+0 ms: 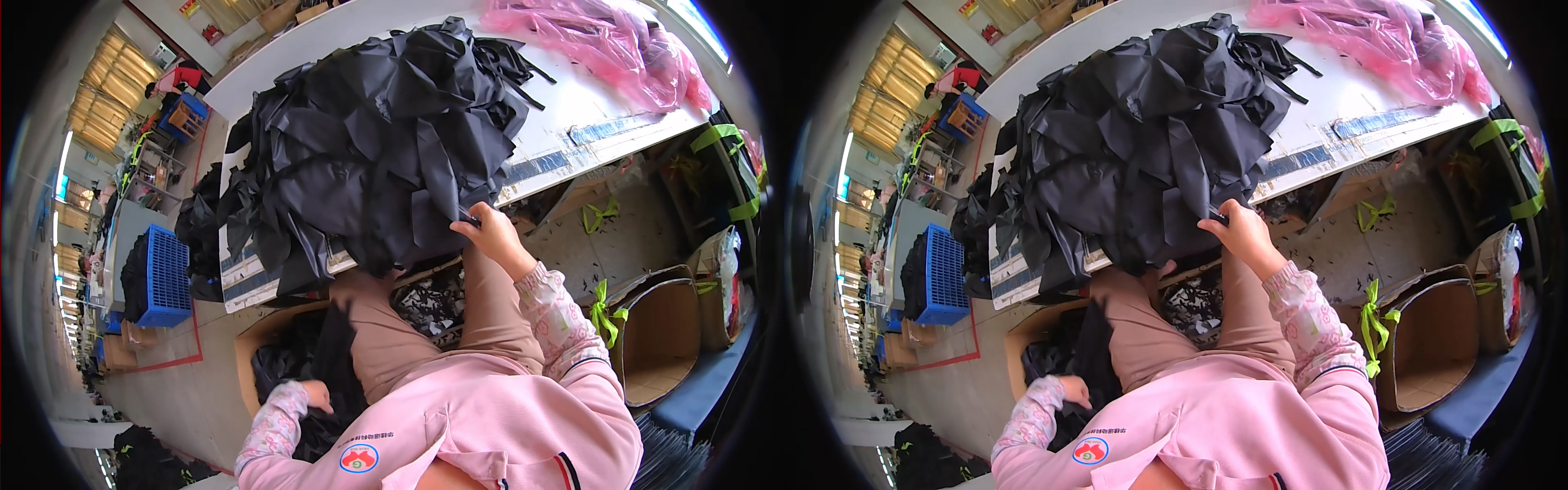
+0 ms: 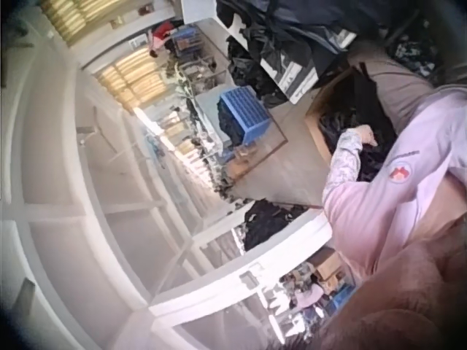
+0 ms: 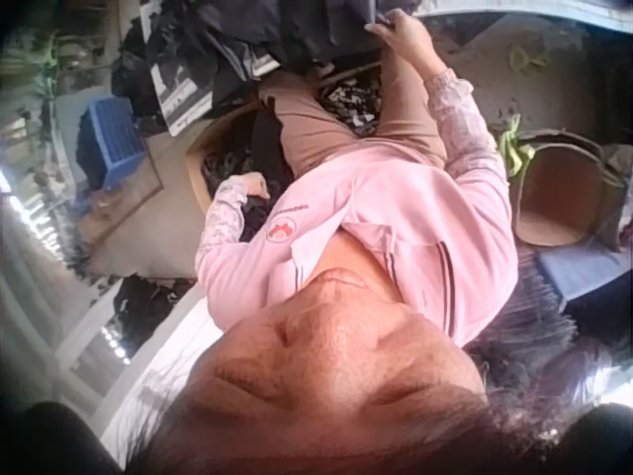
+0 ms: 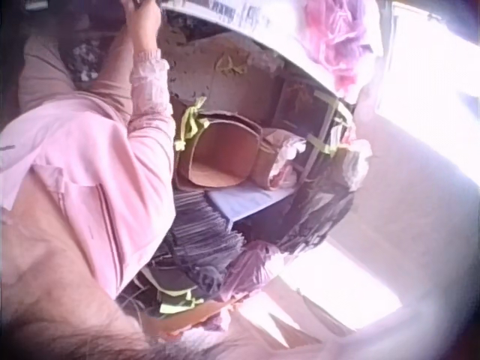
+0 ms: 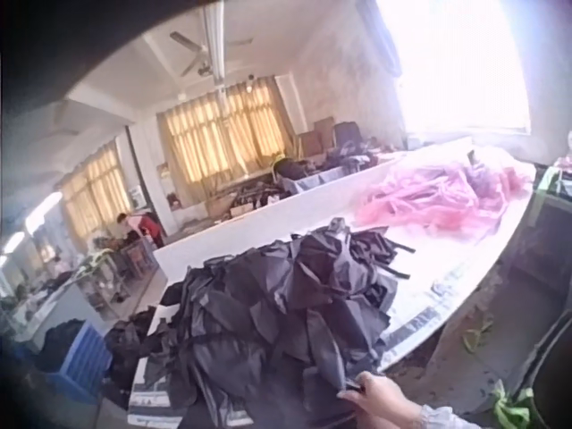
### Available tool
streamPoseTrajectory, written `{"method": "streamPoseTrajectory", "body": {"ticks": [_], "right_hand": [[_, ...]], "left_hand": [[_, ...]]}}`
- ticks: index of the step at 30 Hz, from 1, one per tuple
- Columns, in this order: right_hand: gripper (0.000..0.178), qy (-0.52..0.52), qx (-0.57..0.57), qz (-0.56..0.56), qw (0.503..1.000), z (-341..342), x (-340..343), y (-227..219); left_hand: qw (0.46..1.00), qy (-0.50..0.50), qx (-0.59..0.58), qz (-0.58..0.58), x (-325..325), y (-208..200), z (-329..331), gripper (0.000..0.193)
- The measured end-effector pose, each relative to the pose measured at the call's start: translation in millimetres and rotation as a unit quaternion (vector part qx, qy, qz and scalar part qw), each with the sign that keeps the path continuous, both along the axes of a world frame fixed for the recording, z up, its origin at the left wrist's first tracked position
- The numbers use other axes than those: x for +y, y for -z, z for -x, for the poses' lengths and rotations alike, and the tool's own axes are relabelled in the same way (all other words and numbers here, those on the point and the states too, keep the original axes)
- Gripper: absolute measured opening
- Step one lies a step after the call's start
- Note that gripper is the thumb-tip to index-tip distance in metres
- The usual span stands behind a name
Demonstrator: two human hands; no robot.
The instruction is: Trimming excess material from black fabric pieces with scissors at a workshop table.
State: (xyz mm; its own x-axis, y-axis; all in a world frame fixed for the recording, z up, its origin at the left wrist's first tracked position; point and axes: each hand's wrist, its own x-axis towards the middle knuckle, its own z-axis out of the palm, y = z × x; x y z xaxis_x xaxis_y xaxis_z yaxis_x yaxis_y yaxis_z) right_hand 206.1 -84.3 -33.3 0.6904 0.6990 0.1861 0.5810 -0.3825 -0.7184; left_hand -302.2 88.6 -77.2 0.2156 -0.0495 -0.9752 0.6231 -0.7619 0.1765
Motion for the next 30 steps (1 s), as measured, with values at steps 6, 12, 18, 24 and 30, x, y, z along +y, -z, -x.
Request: {"method": "streamPoseTrajectory", "body": {"ticks": [6, 12, 18, 24, 30], "right_hand": [[0.032, -0.029, 0.142, -0.032, 0.989, 13, 12, -24], [0.015, -0.237, 0.203, -0.197, 0.929, 65, 1, -77], [0.013, -0.418, 0.195, -0.170, 0.871, 89, -30, -86], [0.017, -0.508, 0.274, -0.071, 0.813, 96, -59, -80], [0.020, -0.597, 0.375, -0.063, 0.706, 69, -82, -99]], "left_hand": [[0.907, -0.258, -0.330, 0.042, -26, -24, -78, 0.039], [0.588, -0.625, -0.350, 0.375, -45, -42, -224, 0.076], [0.483, -0.640, -0.321, 0.504, -38, -46, -323, 0.081], [0.469, -0.695, -0.284, 0.466, -5, -58, -340, 0.054], [0.446, -0.686, -0.465, 0.338, 43, -73, -348, 0.047]]}}
